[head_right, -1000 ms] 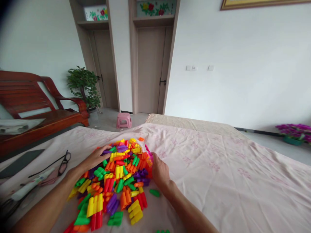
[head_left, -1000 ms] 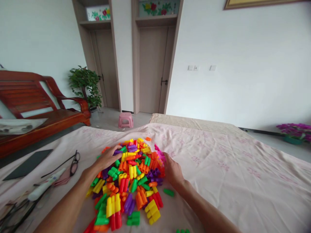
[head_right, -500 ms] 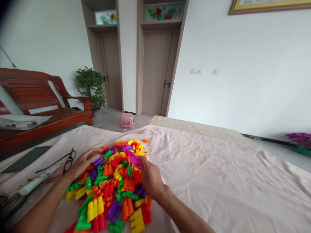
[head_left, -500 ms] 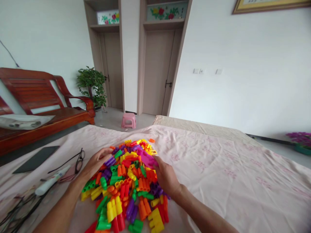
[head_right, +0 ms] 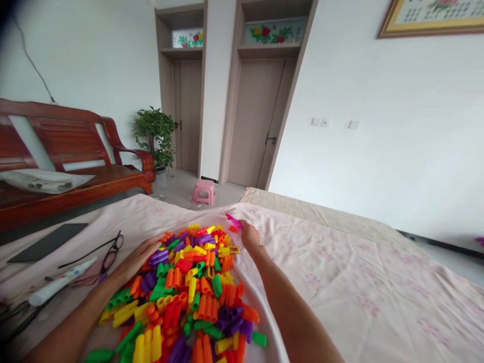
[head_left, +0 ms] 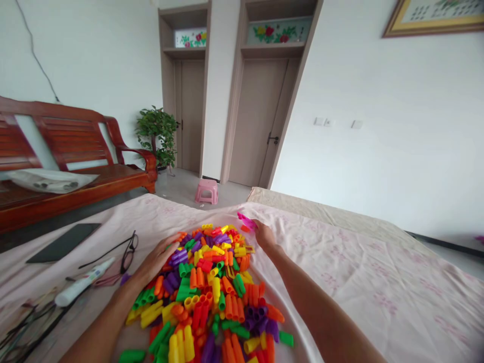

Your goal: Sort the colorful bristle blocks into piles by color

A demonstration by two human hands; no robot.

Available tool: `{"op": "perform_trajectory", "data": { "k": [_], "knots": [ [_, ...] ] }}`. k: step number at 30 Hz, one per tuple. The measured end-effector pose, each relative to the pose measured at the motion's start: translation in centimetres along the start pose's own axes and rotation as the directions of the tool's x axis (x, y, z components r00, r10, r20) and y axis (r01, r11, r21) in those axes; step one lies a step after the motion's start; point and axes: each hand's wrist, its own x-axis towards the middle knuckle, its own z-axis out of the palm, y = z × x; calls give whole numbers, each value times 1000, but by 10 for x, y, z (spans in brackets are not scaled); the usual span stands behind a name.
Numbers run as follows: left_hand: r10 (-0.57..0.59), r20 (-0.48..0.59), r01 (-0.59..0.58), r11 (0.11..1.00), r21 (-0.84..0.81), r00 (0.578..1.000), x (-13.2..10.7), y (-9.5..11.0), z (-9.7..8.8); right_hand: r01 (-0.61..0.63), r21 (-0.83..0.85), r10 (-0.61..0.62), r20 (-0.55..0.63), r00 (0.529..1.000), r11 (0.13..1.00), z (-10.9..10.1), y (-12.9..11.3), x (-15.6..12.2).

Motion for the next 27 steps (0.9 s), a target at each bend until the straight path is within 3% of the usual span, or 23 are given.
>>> {"op": "perform_trajectory", "data": {
  "k": [6,10,13,16,19,23,27],
  "knots": [
    [-37,-26,38,999,33,999,8,-6,1,144,129,-154,70,986,981,25,-1,-18],
    [-34,-9,35,999,42,999,17,-14,4,286,312,-332,105,937,906,14,-14,-36],
    [4,40,-5,1000,11,999,17,-15,4,336,413,-422,136,897,847,1,-25,-32],
    [7,29,-7,1000,6,1000,13,-10,2,321,420,-371,41,928,849,0,-32,-9],
    [16,10,-16,1000,8,1000,8,-5,0,246,330,-241,-57,969,911,14,-37,20],
    [29,19,-29,999,17,999,8,-6,0,145,226,-153,17,988,963,41,-44,41],
    [17,16,-17,1000,25,1000,11,-11,0,196,274,-234,114,966,942,61,-55,38]
  ]
}}
